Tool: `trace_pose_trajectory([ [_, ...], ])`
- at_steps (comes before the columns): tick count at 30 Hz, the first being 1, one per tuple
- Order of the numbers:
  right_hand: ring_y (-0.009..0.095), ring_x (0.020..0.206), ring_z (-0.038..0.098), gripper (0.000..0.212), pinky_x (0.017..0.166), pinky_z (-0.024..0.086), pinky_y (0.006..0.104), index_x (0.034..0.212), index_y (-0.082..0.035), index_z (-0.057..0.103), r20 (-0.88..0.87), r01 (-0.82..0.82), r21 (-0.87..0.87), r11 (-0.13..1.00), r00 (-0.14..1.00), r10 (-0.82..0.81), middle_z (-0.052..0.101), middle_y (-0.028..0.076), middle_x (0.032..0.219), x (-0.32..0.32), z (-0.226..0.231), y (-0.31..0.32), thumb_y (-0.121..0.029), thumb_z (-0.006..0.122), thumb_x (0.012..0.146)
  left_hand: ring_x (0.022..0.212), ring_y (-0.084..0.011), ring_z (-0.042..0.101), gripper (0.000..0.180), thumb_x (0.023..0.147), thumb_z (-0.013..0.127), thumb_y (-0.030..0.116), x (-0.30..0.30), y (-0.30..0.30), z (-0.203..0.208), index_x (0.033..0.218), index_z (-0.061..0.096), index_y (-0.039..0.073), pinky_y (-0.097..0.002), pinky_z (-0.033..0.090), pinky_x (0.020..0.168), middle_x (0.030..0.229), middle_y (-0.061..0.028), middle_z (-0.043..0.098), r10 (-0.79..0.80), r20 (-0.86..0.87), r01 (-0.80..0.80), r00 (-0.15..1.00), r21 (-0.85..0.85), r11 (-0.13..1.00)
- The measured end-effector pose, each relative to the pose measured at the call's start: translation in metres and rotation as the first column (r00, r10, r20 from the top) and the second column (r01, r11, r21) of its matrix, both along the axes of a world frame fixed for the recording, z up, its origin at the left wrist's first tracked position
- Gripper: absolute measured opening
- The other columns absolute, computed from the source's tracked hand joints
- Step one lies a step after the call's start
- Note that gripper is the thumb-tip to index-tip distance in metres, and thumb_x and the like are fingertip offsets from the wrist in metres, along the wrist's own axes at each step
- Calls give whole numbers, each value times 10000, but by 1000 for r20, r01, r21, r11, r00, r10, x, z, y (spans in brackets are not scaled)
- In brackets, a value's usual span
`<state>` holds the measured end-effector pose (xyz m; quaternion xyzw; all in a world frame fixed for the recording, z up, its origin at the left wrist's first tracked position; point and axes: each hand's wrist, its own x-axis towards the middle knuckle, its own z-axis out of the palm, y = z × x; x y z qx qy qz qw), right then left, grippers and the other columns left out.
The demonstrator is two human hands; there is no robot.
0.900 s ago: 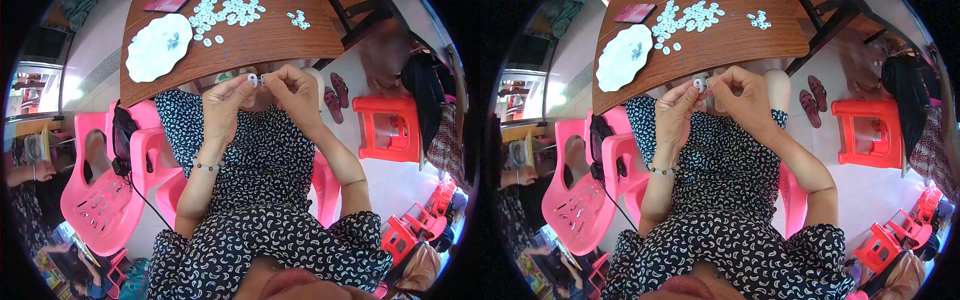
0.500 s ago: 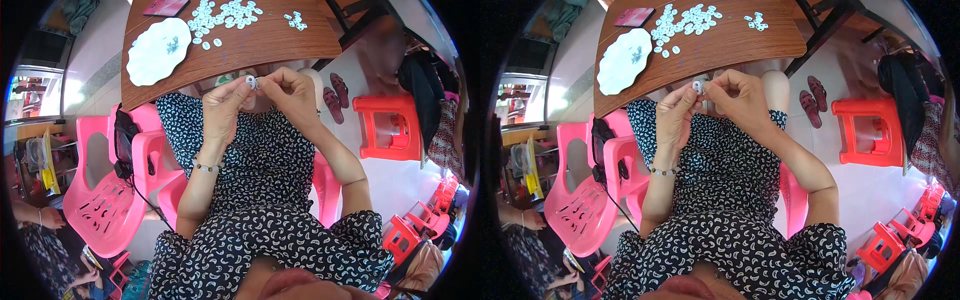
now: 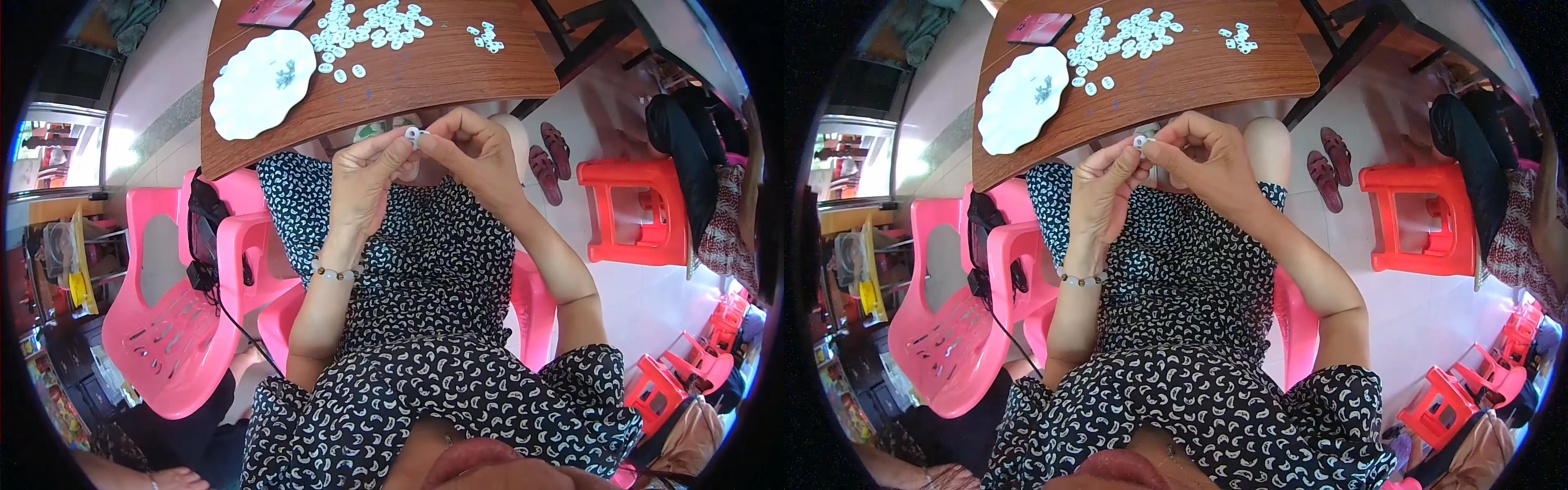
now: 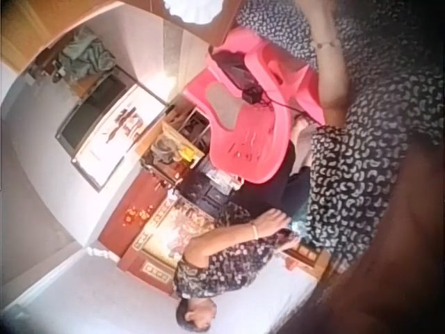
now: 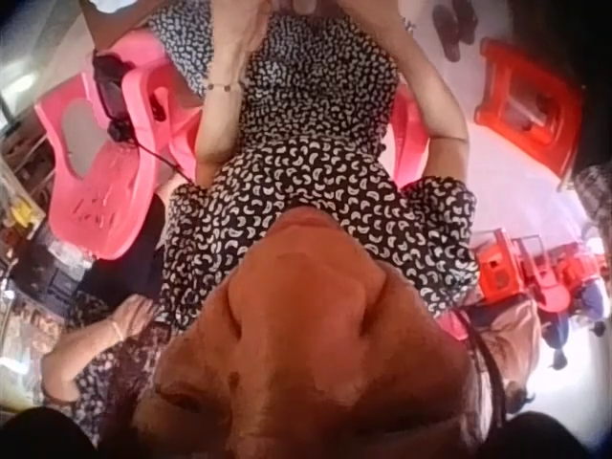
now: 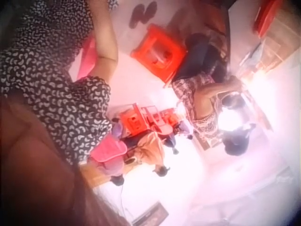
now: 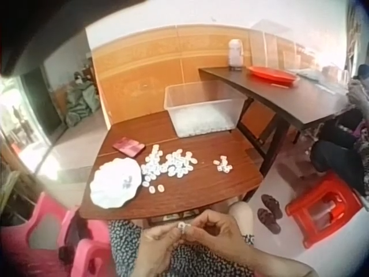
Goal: Assembling small white plastic components by snapping them together at a workbench.
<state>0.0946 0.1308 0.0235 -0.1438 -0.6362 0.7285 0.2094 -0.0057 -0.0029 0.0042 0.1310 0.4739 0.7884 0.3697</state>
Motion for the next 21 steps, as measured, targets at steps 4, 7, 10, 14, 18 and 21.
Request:
trace_pose_trajectory([
  [4,28,743,556,230,564,422,155,1046,4,628,-48,-113,-67,991,993,110,615,36,940,1,11,3,-164,658,892,762,-126,644,240,853,683,105,-8,-4,10,1048,670,-33,-224,511,663,908,-96,696,-154,63,152,986,24,988],
  [7,28,806,543,332,577,408,149,1177,-44,617,-61,-220,8,976,974,220,598,26,1041,4,8,9,-236,632,907,765,-133,644,215,858,677,110,-13,-5,10,1018,678,-34,-235,522,680,900,-98,694,-238,97,235,967,37,971],
  [10,33,845,533,375,583,399,152,1209,-76,620,-27,-296,90,951,954,299,597,15,1061,5,5,14,-305,614,912,767,-137,644,197,865,670,120,-14,-6,12,989,682,-33,-239,525,685,888,-99,692,-279,139,274,950,60,960],
  [14,71,881,541,350,658,427,184,1171,-59,643,-82,-239,186,953,963,258,597,21,1034,2,-8,15,-302,598,923,754,-134,639,199,875,664,141,-14,-6,11,979,683,-28,-237,522,683,855,-92,685,-301,177,290,937,84,953],
  [18,87,888,546,346,690,433,189,1168,-53,640,-112,-226,182,957,962,249,594,19,1016,1,-5,13,-296,593,928,742,-127,633,211,878,663,156,-12,-6,15,983,684,-27,-234,519,680,837,-86,681,-296,165,290,941,59,955],
  [21,84,891,546,346,686,438,191,1171,-51,633,-85,-249,167,954,960,266,591,16,1009,3,-1,13,-296,589,930,735,-117,626,224,877,668,171,-10,-6,19,981,686,-26,-231,516,678,832,-80,679,-264,135,263,955,25,965],
])
